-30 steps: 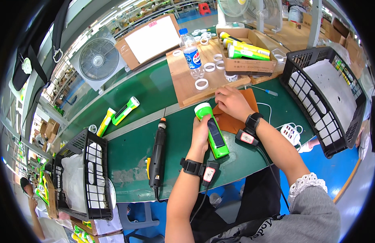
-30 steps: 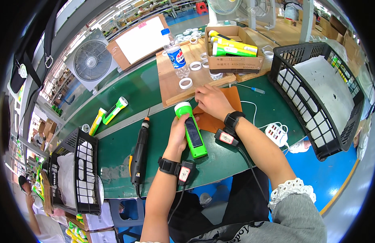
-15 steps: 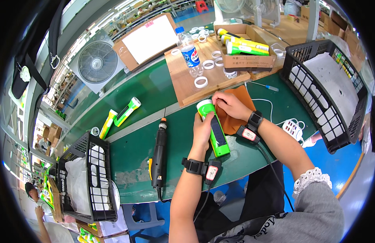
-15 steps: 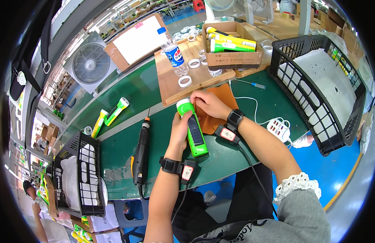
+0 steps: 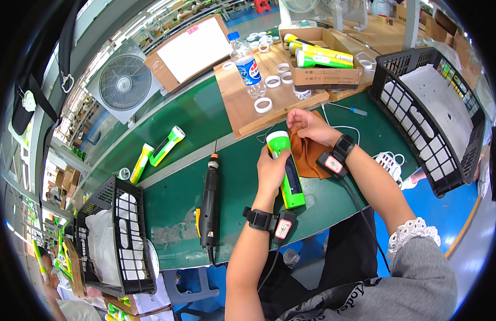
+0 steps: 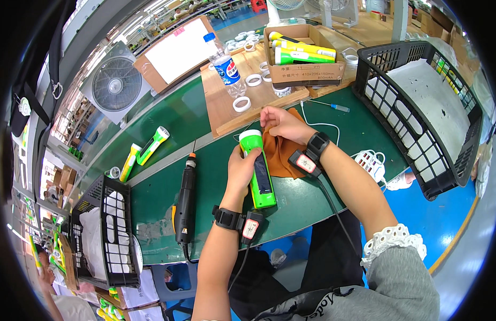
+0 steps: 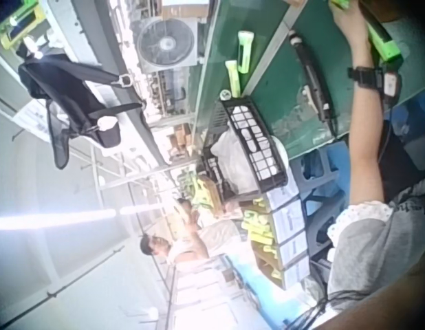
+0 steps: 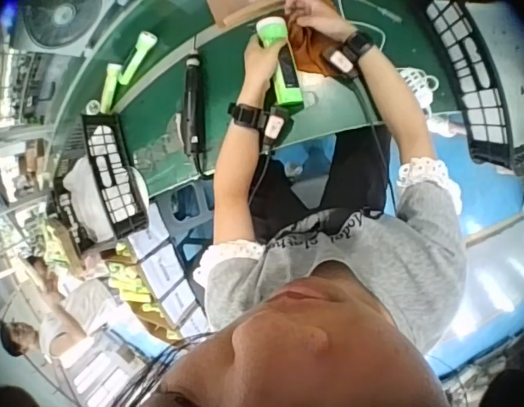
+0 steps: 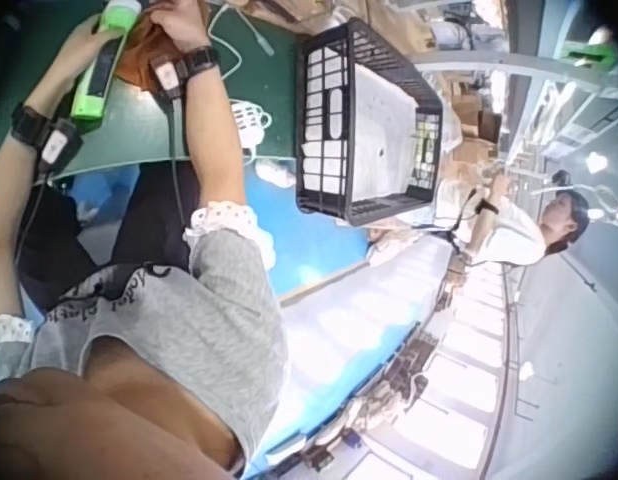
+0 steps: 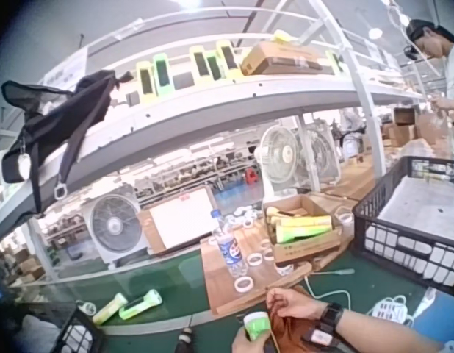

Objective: Assembling handheld LED flashlights by installing components and securing the casing using an electric screwdriver.

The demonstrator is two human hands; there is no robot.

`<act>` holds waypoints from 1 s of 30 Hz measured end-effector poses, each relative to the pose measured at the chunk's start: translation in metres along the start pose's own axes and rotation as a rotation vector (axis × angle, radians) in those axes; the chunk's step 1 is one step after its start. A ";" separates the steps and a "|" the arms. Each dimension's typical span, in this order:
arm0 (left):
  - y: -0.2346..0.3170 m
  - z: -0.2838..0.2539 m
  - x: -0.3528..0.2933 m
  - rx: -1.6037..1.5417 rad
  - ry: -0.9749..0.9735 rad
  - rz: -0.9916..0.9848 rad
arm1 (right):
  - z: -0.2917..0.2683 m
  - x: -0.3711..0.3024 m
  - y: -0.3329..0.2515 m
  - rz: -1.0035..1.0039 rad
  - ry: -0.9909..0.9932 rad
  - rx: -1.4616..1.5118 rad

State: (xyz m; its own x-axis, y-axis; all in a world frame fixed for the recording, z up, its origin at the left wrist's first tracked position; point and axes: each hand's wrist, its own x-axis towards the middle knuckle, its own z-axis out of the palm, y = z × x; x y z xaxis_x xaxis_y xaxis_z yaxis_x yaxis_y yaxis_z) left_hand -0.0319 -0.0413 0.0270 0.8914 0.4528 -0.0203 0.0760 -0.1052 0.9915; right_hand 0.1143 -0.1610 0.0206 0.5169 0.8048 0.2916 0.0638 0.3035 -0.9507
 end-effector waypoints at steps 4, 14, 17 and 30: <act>0.000 -0.002 0.000 0.000 0.034 -0.030 | 0.013 -0.003 -0.013 0.025 0.049 -0.077; 0.003 0.002 -0.005 0.058 0.046 0.041 | 0.040 -0.003 -0.010 0.207 0.109 0.097; -0.005 0.001 -0.002 0.010 0.034 0.040 | 0.034 -0.002 -0.010 0.256 0.014 0.219; -0.012 0.001 0.002 -0.057 0.004 0.000 | 0.029 0.002 -0.010 0.315 0.016 0.196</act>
State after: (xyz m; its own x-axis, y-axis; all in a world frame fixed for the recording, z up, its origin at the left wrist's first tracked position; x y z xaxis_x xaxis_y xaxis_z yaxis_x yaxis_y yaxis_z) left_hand -0.0304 -0.0397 0.0146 0.8894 0.4568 -0.0195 0.0499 -0.0544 0.9973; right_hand 0.0896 -0.1474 0.0332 0.4985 0.8668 -0.0155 -0.2647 0.1352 -0.9548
